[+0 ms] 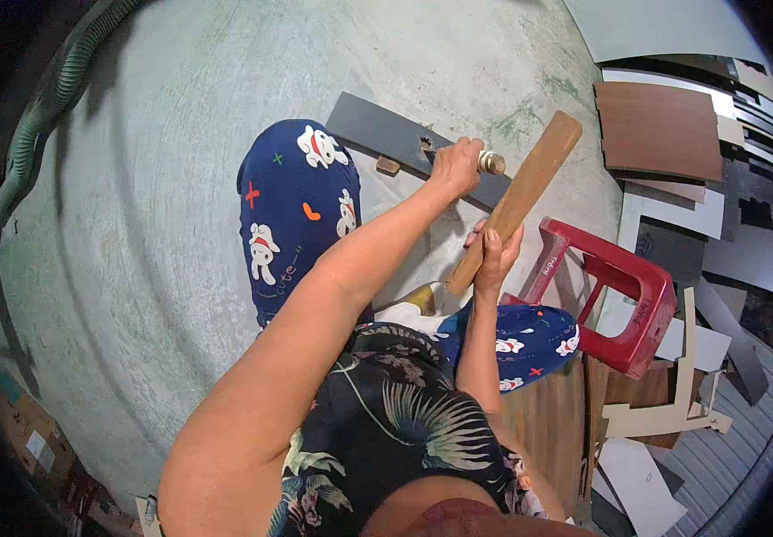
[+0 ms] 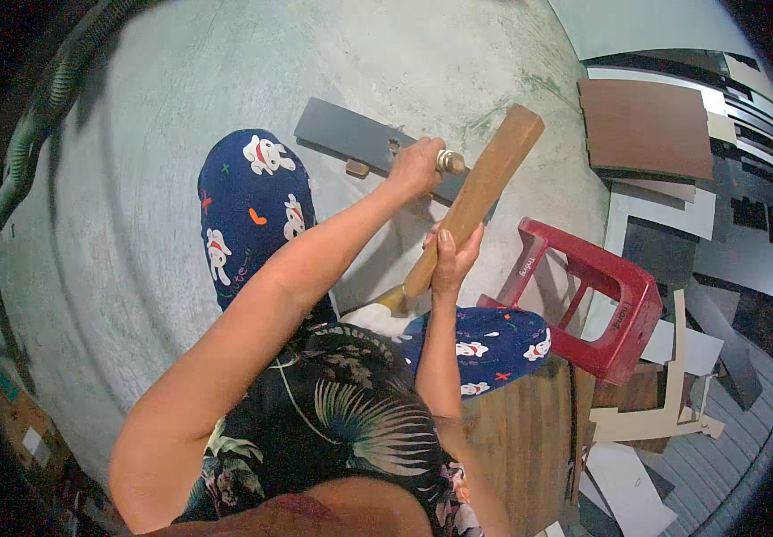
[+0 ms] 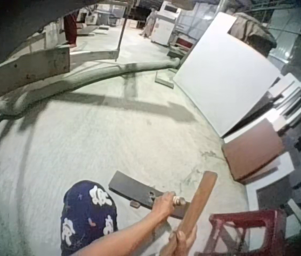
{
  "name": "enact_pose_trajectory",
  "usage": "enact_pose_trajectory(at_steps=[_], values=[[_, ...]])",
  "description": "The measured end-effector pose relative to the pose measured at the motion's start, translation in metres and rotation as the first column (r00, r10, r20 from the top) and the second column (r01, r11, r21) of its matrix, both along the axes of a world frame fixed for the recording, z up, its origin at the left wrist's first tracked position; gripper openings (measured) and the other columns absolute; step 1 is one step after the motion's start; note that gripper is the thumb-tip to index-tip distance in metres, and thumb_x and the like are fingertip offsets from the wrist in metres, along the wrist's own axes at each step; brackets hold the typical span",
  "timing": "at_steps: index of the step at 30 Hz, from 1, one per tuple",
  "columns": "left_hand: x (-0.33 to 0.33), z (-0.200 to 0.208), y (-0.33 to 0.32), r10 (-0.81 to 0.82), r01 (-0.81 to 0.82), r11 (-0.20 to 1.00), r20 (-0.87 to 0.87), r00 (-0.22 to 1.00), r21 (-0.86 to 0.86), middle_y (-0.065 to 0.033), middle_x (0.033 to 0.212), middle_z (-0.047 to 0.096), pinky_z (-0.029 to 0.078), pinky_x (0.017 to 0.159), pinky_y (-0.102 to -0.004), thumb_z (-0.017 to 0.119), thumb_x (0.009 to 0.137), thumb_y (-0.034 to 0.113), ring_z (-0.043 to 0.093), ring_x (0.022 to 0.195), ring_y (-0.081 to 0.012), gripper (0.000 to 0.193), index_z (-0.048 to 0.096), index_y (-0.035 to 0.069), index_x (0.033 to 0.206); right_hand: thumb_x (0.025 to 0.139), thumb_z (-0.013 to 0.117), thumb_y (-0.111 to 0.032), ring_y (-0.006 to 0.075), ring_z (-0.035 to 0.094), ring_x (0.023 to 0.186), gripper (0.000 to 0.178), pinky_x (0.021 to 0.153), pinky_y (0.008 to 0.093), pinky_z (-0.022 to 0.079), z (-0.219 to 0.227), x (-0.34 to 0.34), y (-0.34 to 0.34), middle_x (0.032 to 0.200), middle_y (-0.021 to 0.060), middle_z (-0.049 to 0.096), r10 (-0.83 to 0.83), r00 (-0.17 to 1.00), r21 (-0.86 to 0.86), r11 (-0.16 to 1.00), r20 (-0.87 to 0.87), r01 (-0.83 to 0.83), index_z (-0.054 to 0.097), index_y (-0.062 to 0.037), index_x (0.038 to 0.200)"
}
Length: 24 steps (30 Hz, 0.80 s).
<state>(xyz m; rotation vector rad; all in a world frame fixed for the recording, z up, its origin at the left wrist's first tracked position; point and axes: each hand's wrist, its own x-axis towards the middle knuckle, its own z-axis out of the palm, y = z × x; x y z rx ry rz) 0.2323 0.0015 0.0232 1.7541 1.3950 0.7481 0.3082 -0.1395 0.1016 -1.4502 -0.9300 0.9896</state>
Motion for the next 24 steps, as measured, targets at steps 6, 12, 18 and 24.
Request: enact_pose_trajectory(at_steps=[6, 12, 18, 24], values=[[-0.002, 0.002, 0.002, 0.006, -0.006, 0.999, -0.004, 1.0, -0.036, -0.0184, 0.096, 0.061, 0.049, 0.079, -0.0501, 0.066, 0.073, 0.005, 0.061, 0.093, -0.0414, 0.027, 0.054, 0.007, 0.097, 0.088, 0.06, -0.03, 0.0152, 0.057, 0.062, 0.048, 0.056, 0.0259, 0.048, -0.001, 0.001, -0.001, 0.087, 0.0113, 0.057, 0.024, 0.999, 0.013, 1.0, 0.021, -0.025, 0.041, -0.0013, 0.122], [-0.005, 0.008, 0.006, 0.087, -0.08, 0.992, 0.065, 0.994, -0.094, -0.0229, 0.094, 0.063, 0.048, 0.077, -0.0519, 0.067, 0.074, 0.007, 0.062, 0.092, -0.0444, 0.033, 0.048, 0.004, 0.101, 0.087, 0.062, -0.03, 0.0148, 0.057, 0.061, 0.048, 0.055, 0.0265, 0.049, -0.002, 0.001, 0.001, 0.085, 0.0104, 0.057, 0.022, 1.0, 0.024, 0.999, -0.005, -0.021, 0.041, -0.0023, 0.12], [-0.008, 0.006, 0.011, 0.074, -0.07, 0.996, 0.08, 0.994, -0.057, -0.0249, 0.093, 0.062, 0.048, 0.076, -0.0519, 0.067, 0.073, 0.007, 0.061, 0.091, -0.0456, 0.036, 0.046, 0.003, 0.102, 0.089, 0.059, -0.031, 0.0141, 0.057, 0.059, 0.045, 0.052, 0.0256, 0.049, -0.002, -0.002, 0.006, 0.083, 0.0094, 0.057, -0.01, 0.998, -0.038, 0.999, -0.06, 0.007, 0.041, -0.003, 0.119], [-0.003, 0.005, 0.003, 0.062, -0.061, 0.998, 0.082, 0.995, -0.023, -0.025, 0.094, 0.062, 0.047, 0.077, -0.0555, 0.061, 0.075, 0.005, 0.06, 0.09, -0.0473, 0.032, 0.044, 0.004, 0.103, 0.089, 0.059, -0.033, 0.0174, 0.056, 0.054, 0.041, 0.048, 0.0294, 0.048, -0.029, 0.005, 0.001, 0.079, 0.0096, 0.056, -0.175, 0.948, -0.228, 0.967, -0.267, 0.114, 0.044, -0.0056, 0.115]])
